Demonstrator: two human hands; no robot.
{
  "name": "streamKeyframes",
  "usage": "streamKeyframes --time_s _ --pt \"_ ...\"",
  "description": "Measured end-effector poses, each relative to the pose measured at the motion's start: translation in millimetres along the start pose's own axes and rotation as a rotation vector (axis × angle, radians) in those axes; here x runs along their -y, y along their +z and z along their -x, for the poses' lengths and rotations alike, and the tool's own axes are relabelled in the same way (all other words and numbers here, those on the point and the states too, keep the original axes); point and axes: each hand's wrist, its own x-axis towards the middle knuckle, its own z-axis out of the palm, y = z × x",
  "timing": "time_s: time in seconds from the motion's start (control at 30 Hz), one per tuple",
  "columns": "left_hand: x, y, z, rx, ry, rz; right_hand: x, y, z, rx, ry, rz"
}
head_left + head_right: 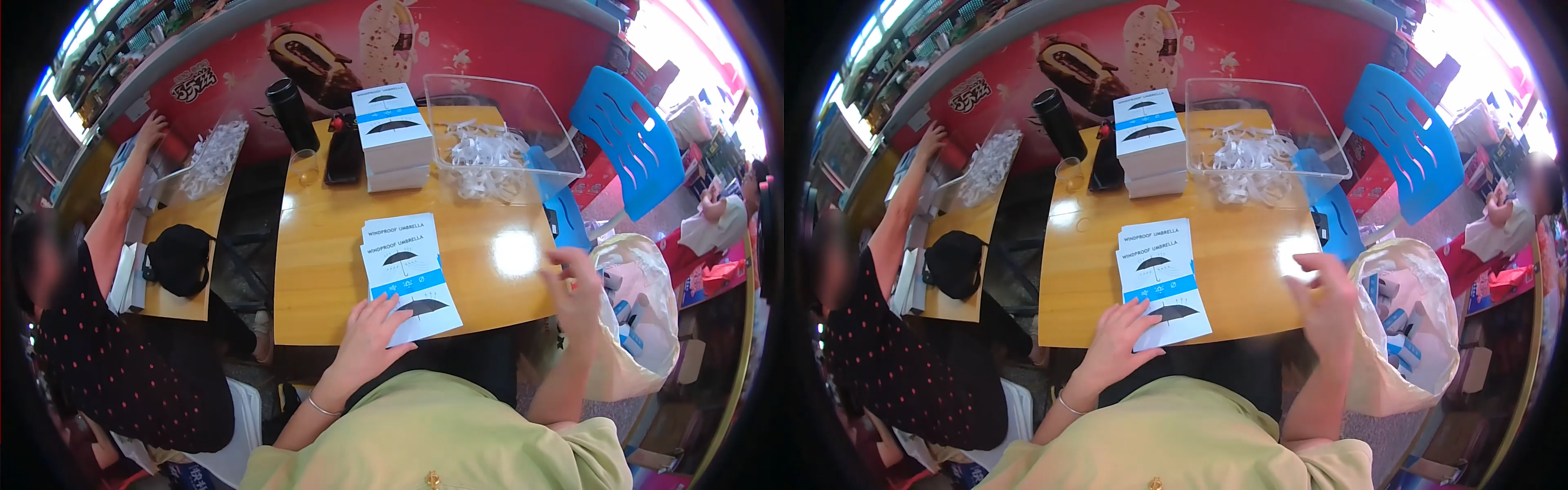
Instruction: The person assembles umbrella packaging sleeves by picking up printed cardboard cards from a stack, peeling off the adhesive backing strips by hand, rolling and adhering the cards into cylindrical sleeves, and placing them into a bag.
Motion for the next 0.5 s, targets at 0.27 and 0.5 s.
streamKeyframes --time_s 0.27,0.5 --pt "-23 -31 -7 -0.246 -0.105 0.495 29 71 18 0.397 -0.234 -0.205" --pt "-12 -42 5 -0.525 -0.279 1.204 16 74 14 0.31 -0.122 -0.14"
